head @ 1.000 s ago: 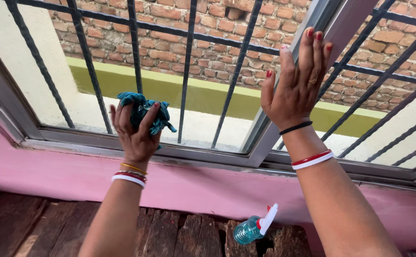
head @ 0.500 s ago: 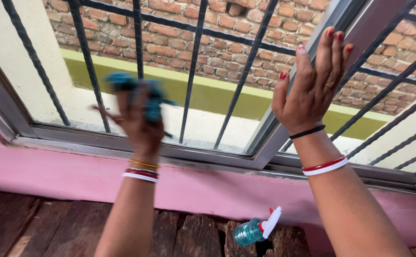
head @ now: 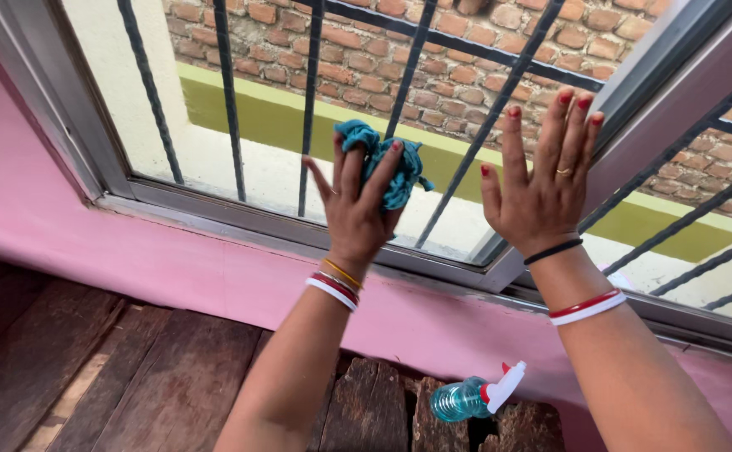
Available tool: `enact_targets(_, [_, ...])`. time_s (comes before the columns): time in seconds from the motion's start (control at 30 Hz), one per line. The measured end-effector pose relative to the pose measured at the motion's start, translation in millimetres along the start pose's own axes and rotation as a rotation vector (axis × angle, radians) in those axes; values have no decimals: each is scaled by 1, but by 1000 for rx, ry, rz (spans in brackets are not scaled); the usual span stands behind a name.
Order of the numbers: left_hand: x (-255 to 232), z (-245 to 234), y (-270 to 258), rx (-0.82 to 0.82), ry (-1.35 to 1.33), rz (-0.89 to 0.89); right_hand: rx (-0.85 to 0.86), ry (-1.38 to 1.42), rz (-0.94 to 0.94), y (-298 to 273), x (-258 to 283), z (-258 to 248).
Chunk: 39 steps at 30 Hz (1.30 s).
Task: The person cleans a window pane and its metal frame using a blue cloth and a spray bottle. They wipe the glass and frame repeatedly, spraying the cleaner onto the cloth and the window surface as needed.
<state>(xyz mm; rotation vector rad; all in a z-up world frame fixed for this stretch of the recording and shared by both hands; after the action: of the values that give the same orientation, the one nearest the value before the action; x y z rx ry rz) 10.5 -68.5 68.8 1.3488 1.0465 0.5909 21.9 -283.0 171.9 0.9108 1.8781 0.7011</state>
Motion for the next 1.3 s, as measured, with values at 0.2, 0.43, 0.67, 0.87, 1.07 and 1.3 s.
enact_targets(0.2, [138, -55, 31, -357, 194, -410, -35, 30, 5, -2, 2, -3])
enact_targets(0.43, [208, -95, -7, -549, 140, -715, -51, 9, 7, -3, 2, 0])
enact_targets(0.67, [91, -46, -11, -456, -19, -593, -51, 12, 3, -3, 2, 0])
enact_targets(0.87, [10, -48, 10, -438, -912, -579, -56, 15, -3, -4, 2, 0])
enact_targets(1.07, [1, -41, 34, -419, -1637, -947, -92, 31, -15, -2, 2, -2])
enact_targets(1.3, [-1, -52, 45, -480, -1597, -966, -90, 35, -25, -2, 2, -3])
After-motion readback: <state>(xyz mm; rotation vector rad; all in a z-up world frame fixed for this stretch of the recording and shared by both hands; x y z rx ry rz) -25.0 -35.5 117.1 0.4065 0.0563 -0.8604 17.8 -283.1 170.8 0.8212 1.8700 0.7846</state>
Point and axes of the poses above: each hand's wrist, its own y-axis towards the middle knuckle, its own z-axis out of the palm, x = y × z, the point moved 5 cm from there along y, towards the middle knuckle, and after that the axes turned 1 degree about y, right-handed, at the moved point
